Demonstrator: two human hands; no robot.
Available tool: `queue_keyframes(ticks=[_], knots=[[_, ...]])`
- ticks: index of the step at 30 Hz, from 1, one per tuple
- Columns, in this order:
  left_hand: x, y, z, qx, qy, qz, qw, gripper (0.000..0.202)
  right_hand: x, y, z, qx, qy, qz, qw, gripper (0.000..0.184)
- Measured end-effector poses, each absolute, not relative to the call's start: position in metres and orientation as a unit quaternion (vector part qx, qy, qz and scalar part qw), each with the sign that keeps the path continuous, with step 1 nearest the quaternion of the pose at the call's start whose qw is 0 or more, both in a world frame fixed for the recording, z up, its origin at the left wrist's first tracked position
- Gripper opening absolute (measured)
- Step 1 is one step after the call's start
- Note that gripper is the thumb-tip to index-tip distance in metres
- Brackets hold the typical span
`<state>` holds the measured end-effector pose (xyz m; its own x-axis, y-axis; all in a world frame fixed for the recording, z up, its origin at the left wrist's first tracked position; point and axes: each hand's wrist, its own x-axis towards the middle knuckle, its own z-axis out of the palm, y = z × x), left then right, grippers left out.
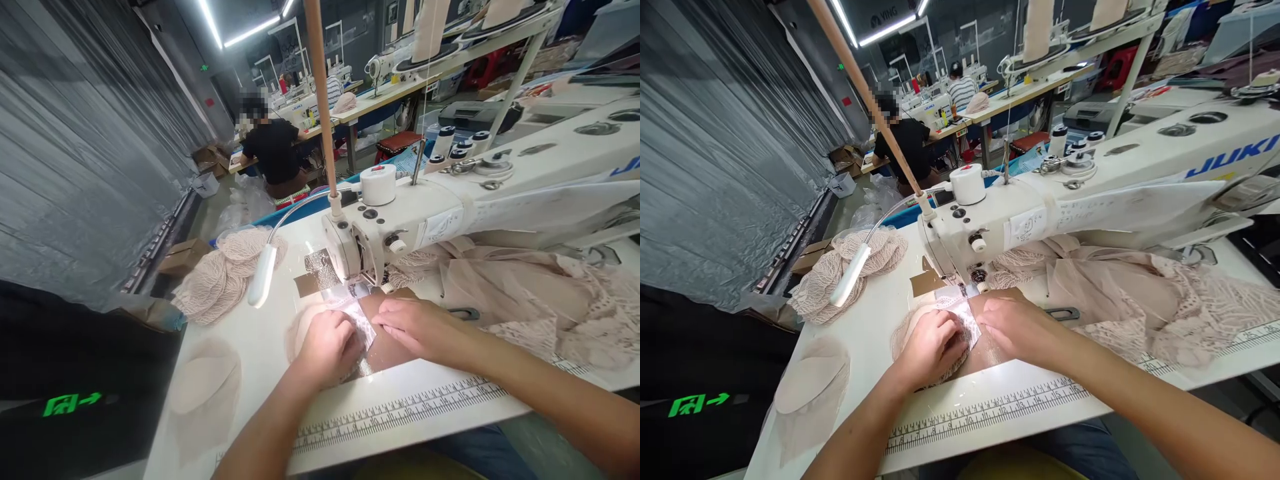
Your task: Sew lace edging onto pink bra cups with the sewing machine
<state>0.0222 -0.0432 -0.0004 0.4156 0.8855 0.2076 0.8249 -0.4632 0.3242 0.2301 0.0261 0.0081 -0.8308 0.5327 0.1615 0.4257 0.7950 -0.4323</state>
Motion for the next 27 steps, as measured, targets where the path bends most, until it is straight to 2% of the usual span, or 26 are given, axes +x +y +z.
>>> queue_keyframes(ticks=[3, 9, 15, 23, 27], knots=[[0.024, -0.043, -0.004, 0.842, 0.498, 0.195, 0.077, 0.025, 0.234, 0.017, 0.007, -0.257, -0.939, 0.194, 0.118, 0.028], [0.018, -0.044, -0.007, 0.825, 0.502, 0.227, 0.129, 0.018, 0.236, 0.000, -0.008, -0.277, -0.932, 0.190, 0.135, 0.029], [0.014, -0.046, 0.001, 0.782, 0.535, 0.248, 0.201, 0.011, 0.228, -0.013, -0.029, -0.275, -0.946, 0.063, 0.158, 0.031], [0.015, -0.048, -0.006, 0.867, 0.449, 0.183, 0.118, 0.027, 0.235, -0.023, -0.038, -0.283, -0.939, 0.082, 0.176, 0.045], [0.017, -0.049, -0.010, 0.872, 0.453, 0.156, 0.098, 0.028, 0.235, -0.024, -0.034, -0.287, -0.935, 0.095, 0.186, 0.046]])
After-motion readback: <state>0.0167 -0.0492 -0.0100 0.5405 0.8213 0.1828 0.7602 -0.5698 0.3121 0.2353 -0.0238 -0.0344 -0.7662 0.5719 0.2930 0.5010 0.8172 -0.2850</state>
